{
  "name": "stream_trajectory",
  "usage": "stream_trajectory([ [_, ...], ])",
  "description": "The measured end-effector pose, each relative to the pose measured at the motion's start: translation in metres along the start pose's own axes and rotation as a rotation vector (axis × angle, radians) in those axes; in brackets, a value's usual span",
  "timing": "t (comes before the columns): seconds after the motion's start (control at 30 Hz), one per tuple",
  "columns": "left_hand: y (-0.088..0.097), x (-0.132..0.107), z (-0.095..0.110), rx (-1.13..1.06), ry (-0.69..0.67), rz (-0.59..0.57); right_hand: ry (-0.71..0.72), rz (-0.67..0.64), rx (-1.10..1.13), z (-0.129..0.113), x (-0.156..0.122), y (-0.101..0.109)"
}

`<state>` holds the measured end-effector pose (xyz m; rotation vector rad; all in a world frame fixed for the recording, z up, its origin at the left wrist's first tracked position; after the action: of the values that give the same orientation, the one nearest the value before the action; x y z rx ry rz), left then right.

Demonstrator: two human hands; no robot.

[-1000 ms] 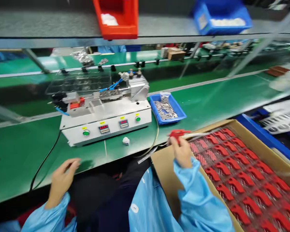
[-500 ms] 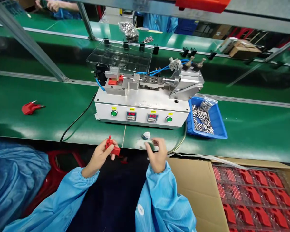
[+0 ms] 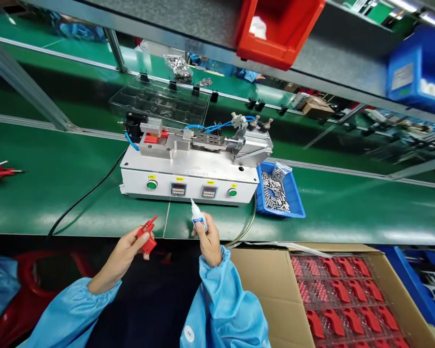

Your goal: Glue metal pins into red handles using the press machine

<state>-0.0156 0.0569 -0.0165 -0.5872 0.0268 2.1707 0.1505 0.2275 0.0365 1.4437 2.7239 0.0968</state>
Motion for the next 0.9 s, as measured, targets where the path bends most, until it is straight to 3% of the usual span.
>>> stream_trajectory([
  [0.2, -0.013, 0.002, 0.006, 0.006, -0.016, -0.089, 0.009, 0.140, 0.156, -0.013, 0.001, 0.018],
  [0.33, -0.009, 0.003, 0.004, 0.023, -0.022, -0.075, -0.006, 0.207, 0.292, -0.012, 0.004, 0.025],
  [0.53, -0.002, 0.000, 0.014, 0.116, -0.092, -0.014, -0.092, 0.202, 0.463, -0.010, 0.009, 0.022],
  [0.7, -0.009, -0.006, 0.027, 0.155, -0.156, -0.068, -0.079, 0.263, 0.424, -0.017, 0.011, 0.018],
  [0.9, -0.016, -0.012, 0.045, 0.139, -0.221, -0.050, 0.063, 0.280, 0.259, -0.038, 0.012, 0.004],
])
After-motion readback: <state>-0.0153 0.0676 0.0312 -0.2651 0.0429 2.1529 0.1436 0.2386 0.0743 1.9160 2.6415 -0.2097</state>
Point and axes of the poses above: each hand's wrist, its own x-axis towards the middle knuckle, its own y-axis out of the back of the hand, z = x × y, the point moved 8 cm from there along x, towards the middle knuckle, and after that the axes turned 2 degrees about z, right-handed, at the moved point
